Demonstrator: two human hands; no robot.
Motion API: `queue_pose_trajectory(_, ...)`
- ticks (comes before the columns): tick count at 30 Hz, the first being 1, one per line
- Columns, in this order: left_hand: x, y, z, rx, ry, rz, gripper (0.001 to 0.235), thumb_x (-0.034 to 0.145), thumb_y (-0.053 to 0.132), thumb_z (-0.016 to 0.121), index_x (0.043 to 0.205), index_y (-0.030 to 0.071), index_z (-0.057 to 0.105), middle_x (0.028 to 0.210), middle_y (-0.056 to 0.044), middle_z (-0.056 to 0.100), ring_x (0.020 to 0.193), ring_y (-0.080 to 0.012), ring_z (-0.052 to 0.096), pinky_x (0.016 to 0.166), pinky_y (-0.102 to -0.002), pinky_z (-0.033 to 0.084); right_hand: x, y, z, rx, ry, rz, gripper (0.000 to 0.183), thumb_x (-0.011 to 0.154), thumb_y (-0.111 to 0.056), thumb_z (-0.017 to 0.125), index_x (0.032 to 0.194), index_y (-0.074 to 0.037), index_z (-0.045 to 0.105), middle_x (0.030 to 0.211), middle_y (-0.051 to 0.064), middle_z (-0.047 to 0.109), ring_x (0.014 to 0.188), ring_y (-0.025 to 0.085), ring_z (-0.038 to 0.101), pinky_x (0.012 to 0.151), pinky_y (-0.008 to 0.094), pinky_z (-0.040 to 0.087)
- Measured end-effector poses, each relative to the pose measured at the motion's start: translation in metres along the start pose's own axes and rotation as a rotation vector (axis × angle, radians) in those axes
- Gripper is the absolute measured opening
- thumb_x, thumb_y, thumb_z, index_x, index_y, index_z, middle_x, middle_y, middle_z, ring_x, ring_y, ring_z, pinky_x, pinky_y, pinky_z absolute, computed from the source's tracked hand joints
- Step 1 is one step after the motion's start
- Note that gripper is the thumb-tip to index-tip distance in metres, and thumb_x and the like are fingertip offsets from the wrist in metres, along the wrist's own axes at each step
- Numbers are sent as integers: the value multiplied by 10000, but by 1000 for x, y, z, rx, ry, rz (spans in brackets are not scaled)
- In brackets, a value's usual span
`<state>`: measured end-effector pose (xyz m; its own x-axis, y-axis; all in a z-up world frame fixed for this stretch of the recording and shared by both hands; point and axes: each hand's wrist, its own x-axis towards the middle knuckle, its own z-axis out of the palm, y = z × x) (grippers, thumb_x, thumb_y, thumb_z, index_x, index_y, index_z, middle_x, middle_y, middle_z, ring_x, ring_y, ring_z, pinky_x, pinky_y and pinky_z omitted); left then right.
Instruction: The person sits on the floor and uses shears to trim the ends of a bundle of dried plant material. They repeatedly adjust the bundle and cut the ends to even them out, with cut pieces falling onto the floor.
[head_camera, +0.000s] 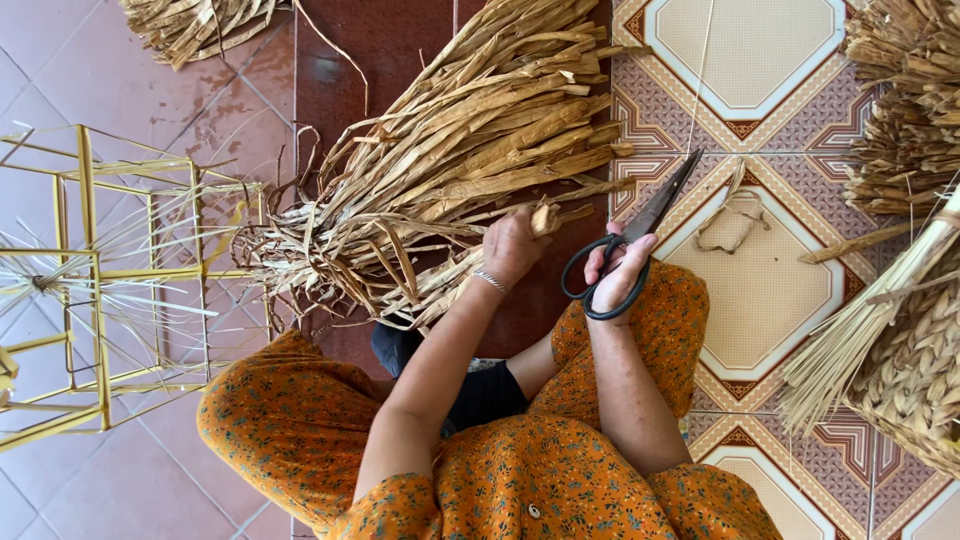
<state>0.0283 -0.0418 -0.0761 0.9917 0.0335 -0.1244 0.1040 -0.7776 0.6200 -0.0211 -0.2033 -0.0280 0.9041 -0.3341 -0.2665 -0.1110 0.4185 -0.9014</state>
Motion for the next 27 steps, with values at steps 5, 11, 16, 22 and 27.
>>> queue_pose_trajectory(5,14,-8,40,317,49,79,73,802,105,717,875,101,716,835,-135,742,789,-319,736,682,-462,576,0,-1,1,12,-6,20,789,1021,-719,333,1224,9,561,577,7,471,423,104,379,393,233,296)
queue_pose_trajectory(11,11,-2,0,-110,83,-90,115,850,191,787,881,96,732,800,-110,751,671,-243,727,597,-384,589,-7,2,3,-178,-83,10,740,1049,-674,338,1242,4,565,610,-5,486,471,80,412,431,226,332)
queue_pose_trajectory(16,-8,-8,-79,-547,217,-26,139,873,184,819,985,108,790,891,-52,808,730,-135,756,636,-316,609,-22,2,14,-462,-438,-102,663,1102,-565,373,1437,-15,527,760,-9,570,635,66,503,575,225,435)
queue_pose_trajectory(22,-29,-7,-113,-499,184,-11,166,913,239,806,1036,130,784,942,-25,808,778,-119,769,687,-280,629,-35,-5,24,-674,-563,-235,640,1085,-539,388,1418,-16,545,709,-4,578,616,79,559,577,249,479)
queue_pose_trajectory(27,-38,-5,-106,-592,190,-40,198,856,211,826,1033,128,794,953,-28,814,821,-127,766,739,-295,625,-29,-10,22,-717,-539,-230,633,1075,-556,428,1344,-14,614,662,-9,558,609,92,575,579,263,484)
